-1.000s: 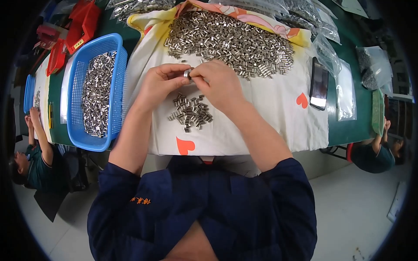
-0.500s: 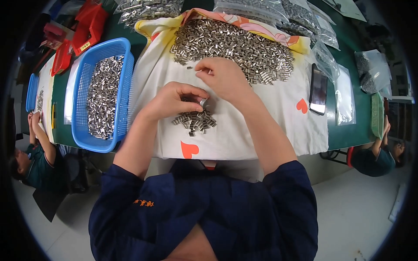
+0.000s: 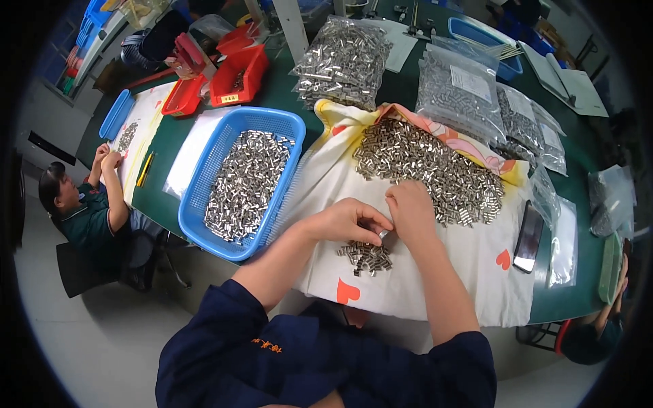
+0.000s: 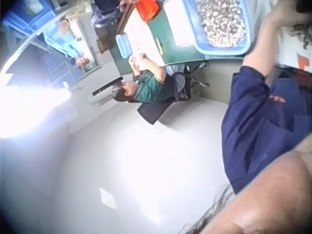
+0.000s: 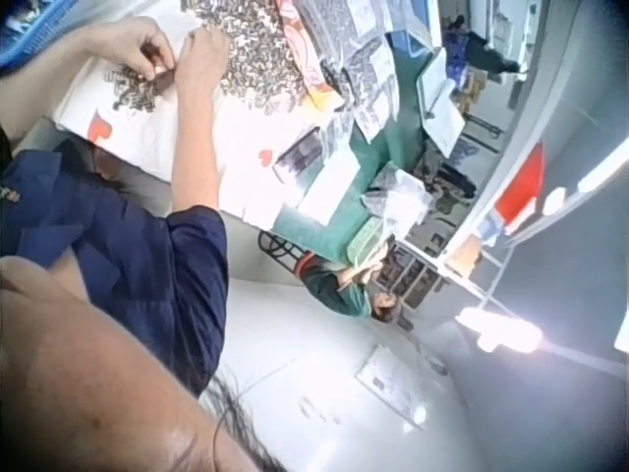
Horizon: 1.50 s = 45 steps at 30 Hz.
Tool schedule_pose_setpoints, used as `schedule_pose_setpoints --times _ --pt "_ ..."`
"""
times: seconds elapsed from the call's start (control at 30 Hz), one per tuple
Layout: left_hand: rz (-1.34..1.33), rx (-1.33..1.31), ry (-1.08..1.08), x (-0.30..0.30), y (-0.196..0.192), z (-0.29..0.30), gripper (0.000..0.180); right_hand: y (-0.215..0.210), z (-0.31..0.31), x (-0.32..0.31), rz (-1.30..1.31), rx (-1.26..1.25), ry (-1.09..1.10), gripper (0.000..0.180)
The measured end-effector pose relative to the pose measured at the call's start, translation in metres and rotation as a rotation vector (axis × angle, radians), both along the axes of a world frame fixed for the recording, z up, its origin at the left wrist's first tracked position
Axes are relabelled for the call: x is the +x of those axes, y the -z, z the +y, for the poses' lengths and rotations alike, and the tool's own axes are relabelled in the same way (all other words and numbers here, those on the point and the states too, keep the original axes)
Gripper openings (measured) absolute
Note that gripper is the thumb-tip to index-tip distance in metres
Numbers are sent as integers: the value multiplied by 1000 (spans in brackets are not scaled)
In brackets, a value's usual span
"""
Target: The recorder is inspecting and sorting small metal hardware components using a circular gauge on a factory workbench.
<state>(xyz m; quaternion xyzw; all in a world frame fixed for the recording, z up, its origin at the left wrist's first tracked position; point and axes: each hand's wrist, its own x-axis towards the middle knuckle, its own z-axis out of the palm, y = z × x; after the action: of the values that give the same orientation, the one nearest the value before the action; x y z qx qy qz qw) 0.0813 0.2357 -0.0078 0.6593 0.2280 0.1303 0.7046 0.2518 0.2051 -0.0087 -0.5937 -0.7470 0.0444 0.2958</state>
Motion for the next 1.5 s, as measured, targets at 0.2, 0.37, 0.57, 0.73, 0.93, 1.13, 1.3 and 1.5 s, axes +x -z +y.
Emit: schedule_pose_setpoints --times 0.2,0.37,0.57,0.73,0.93,1.13,1.3,1.5 --pt "-181 -249 -309 6 13 10 31 2 -15 12 808 -234 62 7" --pt "-236 -283 -345 6 14 12 31 -6 -15 9 787 -285 -77 10" --pt "-219 -260 -343 7 17 7 31 -14 -22 6 697 -303 -55 9" --pt "-226 -256 -357 11 21 4 29 -8 -28 1 327 6 -49 8" --pt "-88 -188 -363 2 13 9 29 -17 -21 9 519 -280 -110 10" --pt "-94 -231 -222 4 8 9 28 -16 -15 24 684 -581 -6 15" --pt "-12 -105 -146 7 5 1 27 0 -8 26 421 -155 143 14" --pt "-17 -124 -148 5 8 1 26 13 -6 6 -31 44 118 14"
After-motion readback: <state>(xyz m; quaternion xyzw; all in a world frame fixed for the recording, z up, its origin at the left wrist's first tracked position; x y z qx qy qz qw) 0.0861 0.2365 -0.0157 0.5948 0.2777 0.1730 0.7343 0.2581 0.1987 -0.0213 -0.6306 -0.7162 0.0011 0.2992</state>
